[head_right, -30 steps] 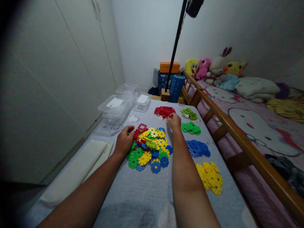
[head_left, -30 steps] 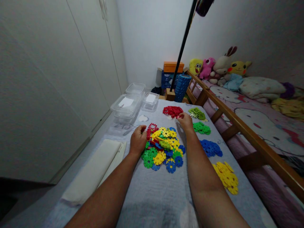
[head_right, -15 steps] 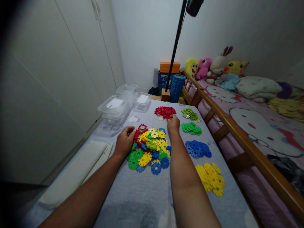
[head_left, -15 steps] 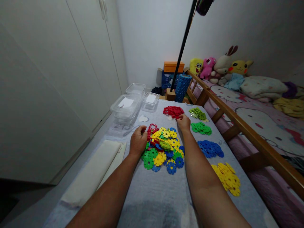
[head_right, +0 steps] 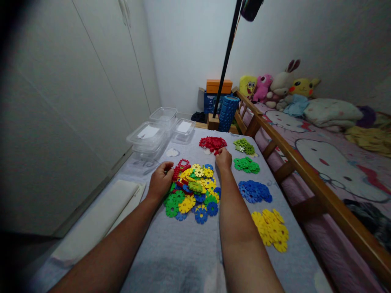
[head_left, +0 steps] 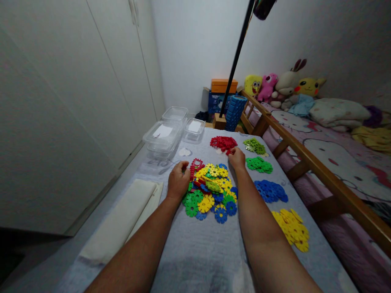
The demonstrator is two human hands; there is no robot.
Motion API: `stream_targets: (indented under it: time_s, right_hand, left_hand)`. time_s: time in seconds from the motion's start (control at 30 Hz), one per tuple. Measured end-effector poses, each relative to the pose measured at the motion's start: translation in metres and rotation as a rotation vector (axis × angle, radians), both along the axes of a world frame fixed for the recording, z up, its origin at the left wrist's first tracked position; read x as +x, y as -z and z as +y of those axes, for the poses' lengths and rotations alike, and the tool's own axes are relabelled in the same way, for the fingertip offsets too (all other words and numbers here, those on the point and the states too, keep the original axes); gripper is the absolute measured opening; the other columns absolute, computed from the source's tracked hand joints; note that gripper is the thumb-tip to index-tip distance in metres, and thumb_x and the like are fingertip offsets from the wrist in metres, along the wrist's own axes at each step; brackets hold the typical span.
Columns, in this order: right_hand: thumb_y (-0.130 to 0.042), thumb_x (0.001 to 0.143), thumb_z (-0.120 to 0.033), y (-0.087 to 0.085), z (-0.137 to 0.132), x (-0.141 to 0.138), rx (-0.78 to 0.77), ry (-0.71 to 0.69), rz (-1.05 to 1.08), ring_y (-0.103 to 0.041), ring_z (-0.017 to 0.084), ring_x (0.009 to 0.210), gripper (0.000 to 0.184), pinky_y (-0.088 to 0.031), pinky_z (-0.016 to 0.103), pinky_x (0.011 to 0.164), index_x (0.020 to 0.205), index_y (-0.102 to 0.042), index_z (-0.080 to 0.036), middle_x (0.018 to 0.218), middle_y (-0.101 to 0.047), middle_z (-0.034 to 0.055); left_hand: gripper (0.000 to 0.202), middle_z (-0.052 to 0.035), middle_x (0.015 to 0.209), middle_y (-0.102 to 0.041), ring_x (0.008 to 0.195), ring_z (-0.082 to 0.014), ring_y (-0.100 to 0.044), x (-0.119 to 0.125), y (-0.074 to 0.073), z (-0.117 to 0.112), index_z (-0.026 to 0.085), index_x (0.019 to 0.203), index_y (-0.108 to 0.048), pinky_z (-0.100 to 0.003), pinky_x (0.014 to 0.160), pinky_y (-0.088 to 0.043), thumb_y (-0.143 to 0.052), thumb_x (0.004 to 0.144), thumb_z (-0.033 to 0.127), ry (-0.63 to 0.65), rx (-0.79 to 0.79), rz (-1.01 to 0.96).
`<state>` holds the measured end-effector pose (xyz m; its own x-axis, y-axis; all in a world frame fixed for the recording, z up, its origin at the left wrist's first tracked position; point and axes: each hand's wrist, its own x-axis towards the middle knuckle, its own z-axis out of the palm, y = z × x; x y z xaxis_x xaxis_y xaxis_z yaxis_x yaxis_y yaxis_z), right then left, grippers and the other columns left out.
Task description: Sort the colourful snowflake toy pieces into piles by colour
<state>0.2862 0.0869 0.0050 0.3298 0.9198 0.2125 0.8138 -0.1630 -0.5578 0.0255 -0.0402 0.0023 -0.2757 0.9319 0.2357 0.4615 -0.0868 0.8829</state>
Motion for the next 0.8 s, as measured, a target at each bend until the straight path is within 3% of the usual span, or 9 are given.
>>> stream_targets:
  time_s: [0.13,0.33,0.57,0.8]
  right_hand:
    - [-0.058,0.077,-0.010,0.003,0.002,-0.004,0.068,-0.041,0.027,-0.063,0.020,0.087,0.022,-0.042,0.027,0.079,0.093,-0.071,-0.019,0.096,-0.075,0.0068]
    - [-0.059,0.074,-0.017,0.004,0.004,-0.007,0.116,-0.056,0.029,-0.059,0.020,0.079,0.012,-0.042,0.029,0.076,0.084,-0.067,-0.019,0.087,-0.072,0.0060]
    - [-0.050,0.071,-0.012,0.004,0.003,-0.006,0.134,-0.178,0.056,-0.064,0.020,0.085,0.025,-0.046,0.028,0.082,0.081,-0.072,-0.020,0.087,-0.075,0.0047]
    - [-0.050,0.072,-0.010,-0.013,-0.004,-0.006,0.098,-0.193,0.047,-0.067,0.021,0.089,0.034,-0.048,0.030,0.086,0.091,-0.077,-0.017,0.094,-0.078,0.0073]
  left_hand:
    - [0.029,-0.0101,0.112,-0.074,0.106,-0.0241,-0.069,0.001,-0.003,-0.001,0.018,0.107,-0.068,-0.041,0.101,-0.053,-0.053,0.085,0.026,0.001,-0.006,-0.004]
    - [0.031,-0.0107,0.112,-0.074,0.106,-0.0242,-0.068,0.001,-0.005,-0.002,0.017,0.108,-0.069,-0.039,0.100,-0.052,-0.052,0.084,0.026,-0.013,-0.012,-0.001]
    - [0.035,-0.0094,0.107,-0.074,0.095,-0.0235,-0.068,-0.001,-0.007,-0.003,0.016,0.111,-0.070,-0.039,0.096,-0.052,-0.053,0.082,0.027,-0.018,-0.047,-0.012]
    - [0.035,-0.0069,0.098,-0.074,0.083,-0.0215,-0.067,-0.002,-0.009,-0.003,0.017,0.110,-0.070,-0.037,0.087,-0.053,-0.051,0.081,0.026,-0.044,-0.057,-0.056]
